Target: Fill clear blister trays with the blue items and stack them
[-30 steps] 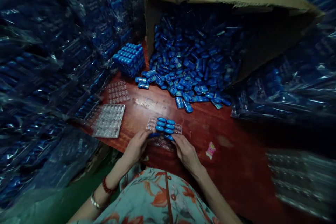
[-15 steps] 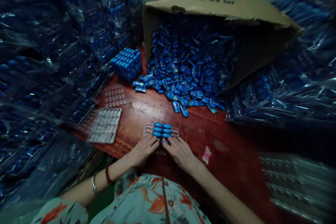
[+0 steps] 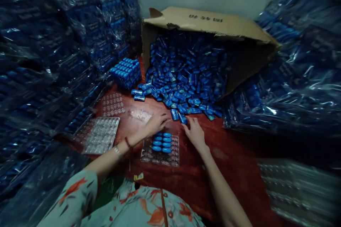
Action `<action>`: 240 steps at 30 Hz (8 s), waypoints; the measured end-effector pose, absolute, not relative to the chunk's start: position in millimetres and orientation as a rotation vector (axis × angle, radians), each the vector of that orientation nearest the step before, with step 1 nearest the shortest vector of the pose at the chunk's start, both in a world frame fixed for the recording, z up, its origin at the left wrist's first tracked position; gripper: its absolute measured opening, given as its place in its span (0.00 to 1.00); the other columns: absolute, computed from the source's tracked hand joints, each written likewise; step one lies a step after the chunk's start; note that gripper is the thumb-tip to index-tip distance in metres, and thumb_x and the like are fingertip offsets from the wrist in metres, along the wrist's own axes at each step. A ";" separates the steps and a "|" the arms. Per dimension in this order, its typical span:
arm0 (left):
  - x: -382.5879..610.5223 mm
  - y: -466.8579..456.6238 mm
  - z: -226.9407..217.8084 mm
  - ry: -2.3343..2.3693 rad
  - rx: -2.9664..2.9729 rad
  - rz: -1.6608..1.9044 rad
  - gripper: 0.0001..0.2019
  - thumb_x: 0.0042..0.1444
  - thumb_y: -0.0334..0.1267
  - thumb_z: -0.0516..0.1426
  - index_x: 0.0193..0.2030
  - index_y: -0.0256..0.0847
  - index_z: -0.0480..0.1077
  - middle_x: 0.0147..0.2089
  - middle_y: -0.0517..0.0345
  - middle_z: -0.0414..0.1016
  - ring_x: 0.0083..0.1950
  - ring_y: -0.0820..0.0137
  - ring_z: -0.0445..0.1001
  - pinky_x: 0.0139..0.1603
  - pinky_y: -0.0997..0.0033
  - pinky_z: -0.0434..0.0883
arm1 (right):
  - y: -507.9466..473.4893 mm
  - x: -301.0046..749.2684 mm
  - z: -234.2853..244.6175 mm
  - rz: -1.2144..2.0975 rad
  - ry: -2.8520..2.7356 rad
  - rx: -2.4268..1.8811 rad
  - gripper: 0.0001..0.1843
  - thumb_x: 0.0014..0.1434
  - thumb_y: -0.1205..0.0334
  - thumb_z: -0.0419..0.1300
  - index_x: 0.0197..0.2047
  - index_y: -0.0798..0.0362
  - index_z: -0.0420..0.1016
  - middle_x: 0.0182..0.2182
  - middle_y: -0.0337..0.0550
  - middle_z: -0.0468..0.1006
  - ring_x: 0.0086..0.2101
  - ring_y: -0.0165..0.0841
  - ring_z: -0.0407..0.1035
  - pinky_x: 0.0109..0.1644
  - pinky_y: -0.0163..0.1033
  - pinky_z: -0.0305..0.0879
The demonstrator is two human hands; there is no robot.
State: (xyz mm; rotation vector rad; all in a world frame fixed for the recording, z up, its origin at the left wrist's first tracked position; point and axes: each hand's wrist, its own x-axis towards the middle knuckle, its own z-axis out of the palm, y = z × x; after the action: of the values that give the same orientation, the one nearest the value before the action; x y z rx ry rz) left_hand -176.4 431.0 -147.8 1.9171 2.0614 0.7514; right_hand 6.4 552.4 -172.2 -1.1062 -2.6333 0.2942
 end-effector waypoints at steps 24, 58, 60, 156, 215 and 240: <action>-172.1 281.1 -131.0 2.224 1.025 1.219 0.15 0.51 0.44 0.60 0.43 0.38 0.69 0.40 0.55 0.75 0.37 0.68 0.74 0.38 0.69 0.72 | 434.0 70.1 -168.4 0.981 -2.468 -0.528 0.15 0.63 0.66 0.50 0.53 0.49 0.65 0.42 0.46 0.73 0.43 0.34 0.70 0.48 0.40 0.69; -174.3 531.0 -134.4 2.048 2.103 0.398 0.17 0.62 0.32 0.47 0.57 0.36 0.60 0.53 0.45 0.64 0.48 0.65 0.71 0.45 0.67 0.70 | 588.2 -18.7 -147.5 -0.022 -3.132 -0.872 0.32 0.53 0.80 0.48 0.61 0.53 0.59 0.60 0.54 0.59 0.52 0.44 0.61 0.46 0.46 0.67; -172.6 555.3 -136.8 2.011 2.104 0.172 0.15 0.61 0.28 0.47 0.54 0.35 0.63 0.51 0.45 0.65 0.43 0.66 0.73 0.42 0.69 0.70 | 597.6 -28.2 -143.1 -0.074 -3.256 -0.819 0.31 0.54 0.80 0.45 0.60 0.52 0.60 0.57 0.53 0.62 0.52 0.43 0.61 0.47 0.45 0.66; -290.4 411.4 -188.3 2.583 1.283 0.878 0.12 0.59 0.30 0.49 0.46 0.35 0.68 0.45 0.46 0.68 0.47 0.63 0.68 0.50 0.60 0.66 | 568.5 -55.2 -190.6 -0.050 -3.018 -0.052 0.18 0.59 0.74 0.47 0.50 0.54 0.68 0.54 0.53 0.67 0.45 0.38 0.66 0.45 0.45 0.67; -253.8 413.7 -125.5 1.699 1.838 0.503 0.16 0.59 0.43 0.53 0.50 0.38 0.68 0.45 0.51 0.73 0.43 0.67 0.71 0.42 0.72 0.68 | 570.6 -6.9 -107.6 0.827 -3.188 -0.459 0.19 0.65 0.56 0.45 0.56 0.49 0.64 0.47 0.47 0.75 0.45 0.36 0.70 0.47 0.38 0.63; -216.7 290.1 -160.9 2.197 1.146 1.098 0.11 0.57 0.45 0.53 0.38 0.39 0.64 0.35 0.59 0.69 0.36 0.70 0.69 0.38 0.71 0.67 | 487.0 83.3 -178.6 1.243 -2.080 -1.004 0.16 0.57 0.52 0.56 0.46 0.51 0.72 0.39 0.45 0.76 0.36 0.35 0.72 0.44 0.44 0.70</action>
State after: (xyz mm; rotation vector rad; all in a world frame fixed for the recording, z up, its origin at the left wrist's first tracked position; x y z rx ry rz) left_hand -216.7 290.1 -160.9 1.1455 2.1974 1.0976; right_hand 83.3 487.0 -178.6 -1.0035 -2.0796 1.2428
